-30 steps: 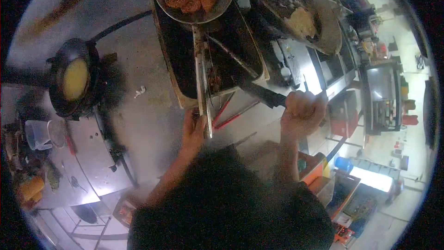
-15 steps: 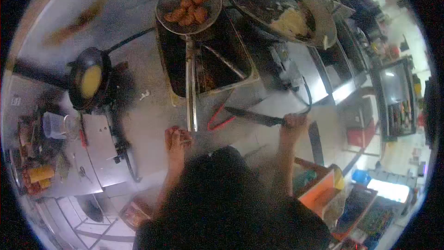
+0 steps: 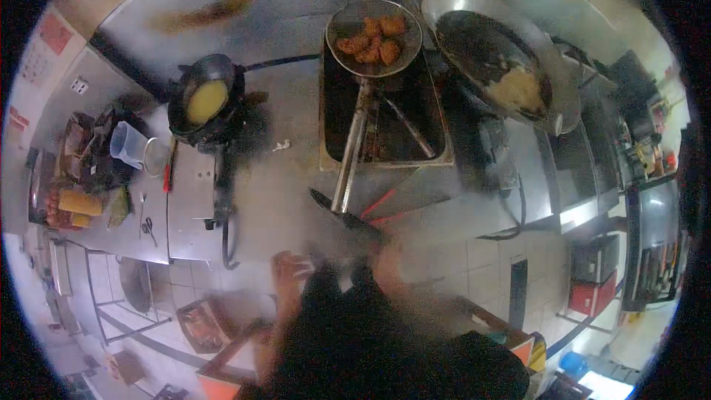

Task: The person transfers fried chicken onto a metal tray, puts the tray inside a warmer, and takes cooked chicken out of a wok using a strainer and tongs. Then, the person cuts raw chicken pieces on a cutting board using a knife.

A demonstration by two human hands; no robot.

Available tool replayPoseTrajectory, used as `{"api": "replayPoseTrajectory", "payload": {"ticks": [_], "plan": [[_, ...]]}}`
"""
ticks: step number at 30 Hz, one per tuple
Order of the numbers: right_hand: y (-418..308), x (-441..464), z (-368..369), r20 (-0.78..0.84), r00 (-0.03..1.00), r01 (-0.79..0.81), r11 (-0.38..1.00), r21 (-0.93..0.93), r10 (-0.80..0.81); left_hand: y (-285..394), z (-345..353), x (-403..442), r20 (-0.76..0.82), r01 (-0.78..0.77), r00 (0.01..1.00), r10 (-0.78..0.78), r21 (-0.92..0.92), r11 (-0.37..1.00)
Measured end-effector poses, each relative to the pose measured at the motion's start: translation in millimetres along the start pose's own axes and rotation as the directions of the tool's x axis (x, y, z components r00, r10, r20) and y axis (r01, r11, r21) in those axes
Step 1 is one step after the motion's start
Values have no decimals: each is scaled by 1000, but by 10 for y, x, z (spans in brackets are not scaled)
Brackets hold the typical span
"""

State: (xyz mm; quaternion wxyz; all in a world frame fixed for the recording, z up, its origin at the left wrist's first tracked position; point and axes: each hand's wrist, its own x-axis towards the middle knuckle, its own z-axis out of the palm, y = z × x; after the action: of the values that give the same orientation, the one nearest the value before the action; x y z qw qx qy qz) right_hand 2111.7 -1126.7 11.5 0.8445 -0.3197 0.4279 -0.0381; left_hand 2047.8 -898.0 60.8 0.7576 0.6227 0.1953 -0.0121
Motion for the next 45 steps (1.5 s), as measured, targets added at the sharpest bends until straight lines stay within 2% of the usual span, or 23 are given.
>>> {"api": "replayPoseTrajectory", "payload": {"ticks": [5, 6, 8, 9, 11, 12, 13, 14, 15, 16, 18, 19, 20, 21, 23, 25, 27, 28, 30, 32, 36, 40, 45], "plan": [[631, 219, -706, 198, 976, -37, 968, -248, 88, -99, -357, -64, 30, 12, 999, -10, -60, 998], [594, 83, -716, 438, 880, 399, 786, -472, -183, -23, -413, -87, 48, 17, 999, -16, -32, 999], [580, -112, -613, 705, 635, 765, 386, -516, -317, 96, -616, -137, 3, 82, 997, -82, -107, 991], [588, -193, -491, 553, 812, 547, 574, -610, -186, 126, -742, -165, -35, 156, 986, -164, -168, 973], [672, -252, -431, 373, 927, 284, 695, -661, -25, 122, -1108, -280, 3, 224, 971, -237, -339, 914], [791, -185, -466, 347, 931, 310, 740, -597, -110, 83, -1355, -364, 37, 284, 952, -305, -477, 831], [856, -58, -502, 335, 930, 330, 749, -575, -152, -4, -1590, -429, 19, 165, 986, -164, -212, 963], [927, 72, -544, 322, 927, 350, 756, -553, -194, -154, -1864, -448, 17, 173, 985, -174, -238, 956], [931, 259, -633, 554, 707, 670, 164, -724, -440, -363, -2155, -474, 18, 69, 998, -68, -84, 994], [971, 289, -667, 821, 400, 648, -508, -568, -407, -448, -2382, -558, -5, 193, 981, -196, -164, 967], [945, -417, -163, 855, 415, 643, -564, -517, -310, -604, -2831, -732, -51, 399, 895, -443, -349, 848], [926, -811, 158, 872, 428, 638, -605, -477, -236, -871, -3073, -736, -126, 38, 992, -5, 256, 966], [1015, -1048, 369, 880, 432, 644, -615, -455, -199, -1048, -3269, -834, 70, -296, 923, 379, 759, 580], [1163, -1237, 567, 785, 618, 659, -519, -544, -39, -153, -3095, -1019, -228, 201, 957, -177, 88, 976], [1593, -1372, 729, 639, 736, 660, -444, -606, 224, -197, -3317, -1042, -317, 205, 932, -174, 66, 976], [2225, -1409, 823, 744, 540, 841, -287, -458, 395, -443, -3647, -1153, -393, 172, 917, -62, 250, 953], [2743, -1748, 1143, 698, 451, 883, -164, -440, 556, -502, -3865, -1166, -475, 201, 877, -77, 215, 956], [2955, -2014, 1341, 675, 427, 874, -83, -479, 602, -433, -3903, -1139, -545, 194, 822, -164, -3, 981], [3401, -2279, 1629, 646, 307, 934, -92, -344, 699, -138, -4141, -1130, -586, 291, 783, -206, 52, 955], [3885, -1965, 1749, 563, -49, 998, 24, 52, 825, 148, -4320, -1187, -709, 282, 688, -157, 62, 957], [4640, -2669, 2748, 208, 67, 997, -59, -46, 976, 194, -4791, -1300, -830, 309, 528, -181, -11, 951], [5724, -2663, 3352, 224, -283, 897, 175, 406, 932, 336, -5108, -1594, -935, 339, 269, -232, -134, 931], [7029, -3890, 4142, 103, -347, 815, 245, 525, 932, 449, -5614, -1851, -950, 196, 55, -308, -293, 936]]}}
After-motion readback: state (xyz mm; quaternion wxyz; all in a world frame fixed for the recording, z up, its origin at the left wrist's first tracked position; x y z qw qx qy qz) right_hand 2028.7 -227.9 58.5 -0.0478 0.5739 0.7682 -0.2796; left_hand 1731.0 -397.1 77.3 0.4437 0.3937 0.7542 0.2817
